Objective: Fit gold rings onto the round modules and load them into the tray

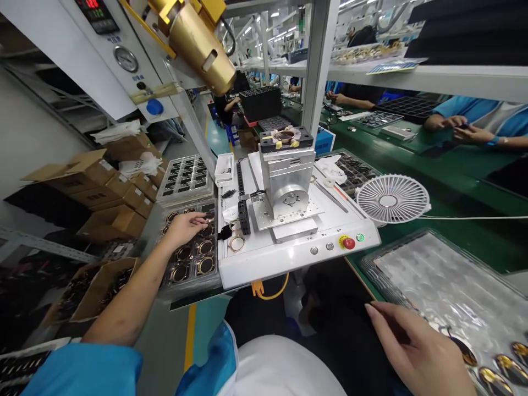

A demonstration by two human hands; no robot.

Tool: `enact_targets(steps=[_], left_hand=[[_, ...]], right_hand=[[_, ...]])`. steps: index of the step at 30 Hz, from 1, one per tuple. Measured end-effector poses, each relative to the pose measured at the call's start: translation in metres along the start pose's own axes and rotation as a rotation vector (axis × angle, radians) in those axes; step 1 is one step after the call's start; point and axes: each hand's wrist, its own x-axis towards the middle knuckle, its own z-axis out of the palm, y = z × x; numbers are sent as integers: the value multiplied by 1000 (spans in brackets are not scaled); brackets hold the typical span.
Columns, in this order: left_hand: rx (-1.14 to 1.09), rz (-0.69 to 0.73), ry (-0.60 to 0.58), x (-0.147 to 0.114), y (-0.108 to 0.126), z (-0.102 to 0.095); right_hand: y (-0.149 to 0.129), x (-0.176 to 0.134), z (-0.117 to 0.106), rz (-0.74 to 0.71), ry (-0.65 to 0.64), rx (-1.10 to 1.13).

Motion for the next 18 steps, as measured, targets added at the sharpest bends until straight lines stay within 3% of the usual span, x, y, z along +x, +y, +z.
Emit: enact_targets(steps=[3,6,10,14,18], left_hand=[[-64,58,78,-12,16,-6],[-156,187,183,-27,47,-14],[-236,439,249,-40,95,-23],[-227,607,290,-40,122,-33],[-174,679,375,-33,135,-47]], right_hand=[[-13,15,-9,2,-87,20],[-41,54,-28,-74,-90,49],[-106,143,-38,-329,95,78],[-173,236,-35,-607,149,148],[-213,293,-33,-650,-127,17]])
